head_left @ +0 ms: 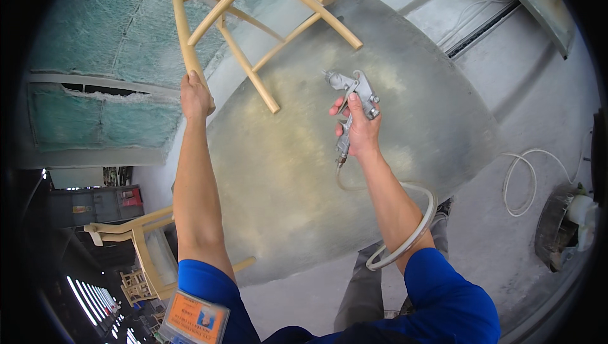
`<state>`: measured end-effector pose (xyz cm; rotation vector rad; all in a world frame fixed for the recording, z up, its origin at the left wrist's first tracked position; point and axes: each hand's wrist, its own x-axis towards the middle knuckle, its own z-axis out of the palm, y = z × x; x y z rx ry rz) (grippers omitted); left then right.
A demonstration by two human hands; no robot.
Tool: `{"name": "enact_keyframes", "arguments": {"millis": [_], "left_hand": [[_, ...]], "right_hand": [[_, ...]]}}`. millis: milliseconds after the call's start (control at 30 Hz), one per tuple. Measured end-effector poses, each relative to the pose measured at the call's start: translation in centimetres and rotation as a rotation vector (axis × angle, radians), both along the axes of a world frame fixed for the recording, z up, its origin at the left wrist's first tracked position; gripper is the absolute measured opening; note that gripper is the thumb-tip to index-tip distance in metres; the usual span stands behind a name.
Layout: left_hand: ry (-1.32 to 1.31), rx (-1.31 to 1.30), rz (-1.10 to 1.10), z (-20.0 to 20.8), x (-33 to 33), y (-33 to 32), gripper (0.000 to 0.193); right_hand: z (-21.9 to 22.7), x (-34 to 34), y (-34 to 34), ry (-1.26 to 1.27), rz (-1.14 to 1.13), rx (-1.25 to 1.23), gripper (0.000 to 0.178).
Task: The person uses a spray gun to apply a light-colored finish to wooden chair frames in a workshop. They systematically rotate each chair to coat all sides, then move to the next unit on the conveyor.
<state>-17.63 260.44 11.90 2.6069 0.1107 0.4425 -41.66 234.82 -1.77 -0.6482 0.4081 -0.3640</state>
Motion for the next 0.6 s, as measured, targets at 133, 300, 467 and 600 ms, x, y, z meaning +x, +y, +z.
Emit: {"name": "enact_keyframes", "arguments": {"millis": [133, 300, 467, 600], "left_hand": [[0.002, -0.113, 0.018, 0.5, -0.7, -1.0, 0.052], [-0.035, -0.073, 0.042, -0.2, 1.0, 0.5, 0.054], [-0.190, 0.017, -0.007, -1.6, 2.1, 1.7, 0.058], [-0.140, -0.048, 0.001, -1.4, 1.3, 0.5, 0.058]], "right_hand": [[2.9, -1.5, 0.5, -0.210, -0.099, -0.105, 0.049], [6.9, -0.5, 0.3, -0.331, -0.573, -0.938, 0.055], [10.2, -0.7, -0.2, -0.433, -0.242, -1.148, 0.053], [10.5, -1.5, 0.5, -0.500, -0.125, -1.171, 0.054]]}}
